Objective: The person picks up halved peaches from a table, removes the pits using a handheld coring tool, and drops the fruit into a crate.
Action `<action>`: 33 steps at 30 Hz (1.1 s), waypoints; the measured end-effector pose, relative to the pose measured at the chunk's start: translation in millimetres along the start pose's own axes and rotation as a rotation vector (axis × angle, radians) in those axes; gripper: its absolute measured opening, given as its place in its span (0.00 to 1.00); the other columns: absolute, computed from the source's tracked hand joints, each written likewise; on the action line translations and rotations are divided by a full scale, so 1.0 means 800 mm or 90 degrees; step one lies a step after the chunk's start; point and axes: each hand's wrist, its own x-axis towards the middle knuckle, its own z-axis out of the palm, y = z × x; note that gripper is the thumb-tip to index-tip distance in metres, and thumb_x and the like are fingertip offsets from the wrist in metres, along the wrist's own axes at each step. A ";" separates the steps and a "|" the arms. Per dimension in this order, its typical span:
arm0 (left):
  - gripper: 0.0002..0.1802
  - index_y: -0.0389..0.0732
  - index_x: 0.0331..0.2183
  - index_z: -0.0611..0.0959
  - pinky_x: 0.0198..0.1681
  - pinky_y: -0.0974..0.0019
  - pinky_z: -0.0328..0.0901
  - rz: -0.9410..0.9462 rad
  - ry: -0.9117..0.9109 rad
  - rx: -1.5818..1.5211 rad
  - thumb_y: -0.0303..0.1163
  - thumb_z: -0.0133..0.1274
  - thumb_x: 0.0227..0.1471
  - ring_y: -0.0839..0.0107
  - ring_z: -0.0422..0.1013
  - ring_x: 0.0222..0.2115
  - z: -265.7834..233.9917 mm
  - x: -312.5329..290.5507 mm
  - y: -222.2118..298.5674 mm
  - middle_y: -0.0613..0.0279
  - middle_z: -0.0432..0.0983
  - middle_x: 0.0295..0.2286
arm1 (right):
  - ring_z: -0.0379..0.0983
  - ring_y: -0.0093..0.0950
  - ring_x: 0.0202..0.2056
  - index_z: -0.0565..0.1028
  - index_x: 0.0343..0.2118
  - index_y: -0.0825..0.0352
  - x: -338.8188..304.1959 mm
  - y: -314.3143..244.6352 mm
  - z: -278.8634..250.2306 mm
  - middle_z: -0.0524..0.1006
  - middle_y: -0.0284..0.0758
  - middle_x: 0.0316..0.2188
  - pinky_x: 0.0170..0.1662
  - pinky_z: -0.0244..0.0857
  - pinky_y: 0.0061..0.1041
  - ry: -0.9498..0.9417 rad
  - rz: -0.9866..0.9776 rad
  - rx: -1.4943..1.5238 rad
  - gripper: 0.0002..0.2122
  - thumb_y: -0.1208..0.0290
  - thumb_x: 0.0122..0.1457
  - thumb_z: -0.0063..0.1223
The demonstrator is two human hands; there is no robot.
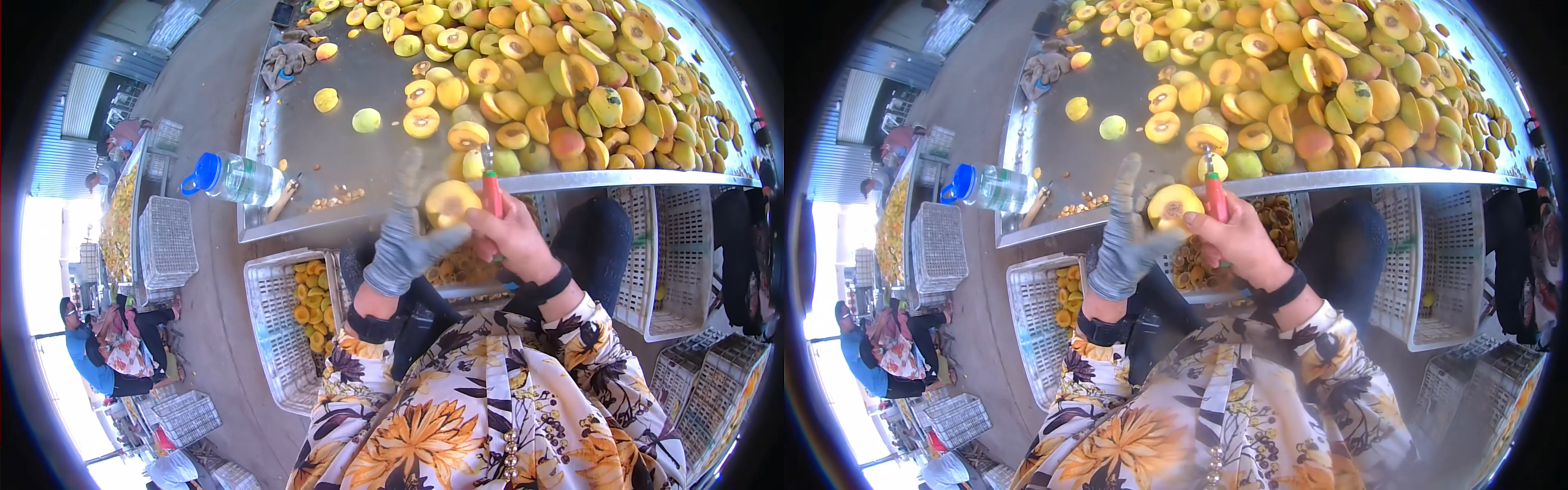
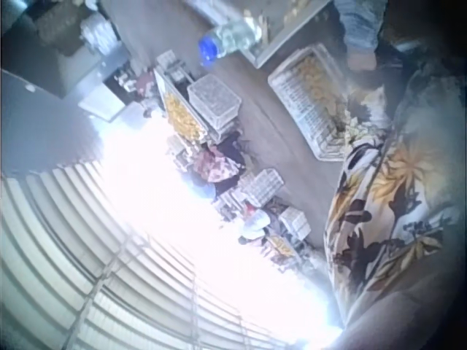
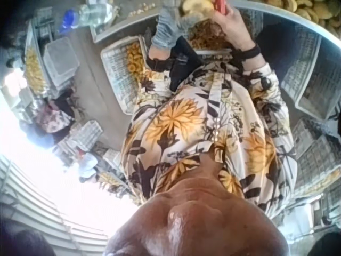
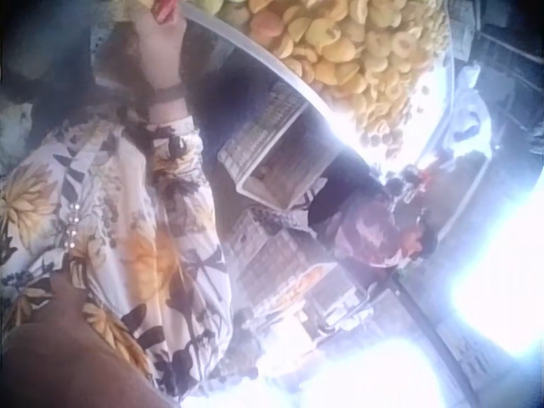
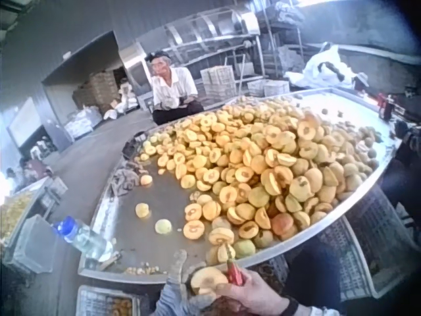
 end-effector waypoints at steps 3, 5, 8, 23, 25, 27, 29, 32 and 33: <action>0.38 0.40 0.53 0.60 0.37 0.69 0.65 -0.096 -0.005 -0.328 0.52 0.51 0.47 0.72 0.67 0.36 0.002 -0.016 -0.027 0.58 0.67 0.40 | 0.57 0.15 0.12 0.65 0.39 0.67 -0.009 0.002 -0.005 0.64 0.27 0.17 0.14 0.52 0.16 -0.043 0.055 0.103 0.14 0.69 0.52 0.53; 0.33 0.39 0.48 0.65 0.32 0.71 0.66 -0.125 0.044 -0.351 0.55 0.44 0.51 0.74 0.68 0.32 0.011 -0.026 -0.075 0.60 0.69 0.36 | 0.55 0.14 0.12 0.65 0.38 0.67 -0.014 0.004 0.009 0.63 0.26 0.17 0.15 0.52 0.15 -0.065 0.066 0.116 0.13 0.69 0.52 0.53; 0.31 0.40 0.42 0.70 0.30 0.70 0.67 -0.213 0.097 -0.501 0.59 0.44 0.49 0.71 0.70 0.31 0.035 -0.029 -0.046 0.61 0.71 0.33 | 0.61 0.19 0.14 0.65 0.39 0.68 -0.012 0.023 0.008 0.67 0.30 0.18 0.17 0.58 0.20 -0.042 0.038 0.083 0.15 0.68 0.51 0.54; 0.27 0.39 0.47 0.67 0.47 0.62 0.63 -0.120 0.070 -0.571 0.39 0.53 0.46 0.63 0.67 0.41 0.023 -0.029 -0.043 0.54 0.68 0.42 | 0.68 0.51 0.25 0.64 0.30 0.71 -0.051 0.036 0.008 0.69 0.51 0.18 0.24 0.61 0.37 0.104 -0.223 -0.600 0.14 0.68 0.49 0.56; 0.27 0.40 0.47 0.67 0.47 0.62 0.63 -0.119 0.096 -0.573 0.39 0.53 0.46 0.63 0.67 0.41 0.027 -0.029 -0.048 0.54 0.68 0.41 | 0.67 0.51 0.24 0.63 0.29 0.71 -0.052 0.041 0.006 0.69 0.51 0.18 0.24 0.61 0.37 0.102 -0.220 -0.603 0.13 0.70 0.49 0.55; 0.27 0.41 0.47 0.68 0.46 0.63 0.63 -0.154 0.162 -0.535 0.41 0.53 0.46 0.64 0.68 0.40 0.032 -0.031 -0.045 0.55 0.68 0.41 | 0.67 0.52 0.25 0.62 0.28 0.71 -0.054 0.049 0.006 0.69 0.52 0.17 0.24 0.61 0.38 0.088 -0.193 -0.611 0.12 0.72 0.49 0.53; 0.26 0.41 0.47 0.68 0.46 0.64 0.63 -0.150 0.158 -0.512 0.41 0.52 0.47 0.65 0.68 0.41 0.037 -0.030 -0.040 0.56 0.68 0.41 | 0.67 0.51 0.24 0.62 0.28 0.71 -0.055 0.055 0.006 0.69 0.52 0.17 0.24 0.61 0.38 0.092 -0.194 -0.614 0.11 0.73 0.49 0.52; 0.25 0.41 0.48 0.67 0.46 0.66 0.63 -0.114 0.137 -0.440 0.41 0.49 0.50 0.67 0.66 0.42 0.042 -0.030 -0.040 0.56 0.68 0.42 | 0.67 0.52 0.26 0.62 0.29 0.71 -0.056 0.060 0.007 0.69 0.53 0.18 0.25 0.61 0.38 0.098 -0.171 -0.605 0.10 0.74 0.50 0.51; 0.24 0.40 0.48 0.67 0.46 0.67 0.63 -0.083 0.119 -0.392 0.41 0.47 0.51 0.68 0.66 0.43 0.044 -0.030 -0.042 0.57 0.67 0.43 | 0.67 0.53 0.27 0.63 0.31 0.71 -0.057 0.061 0.007 0.69 0.54 0.20 0.25 0.61 0.38 0.101 -0.147 -0.593 0.10 0.73 0.50 0.52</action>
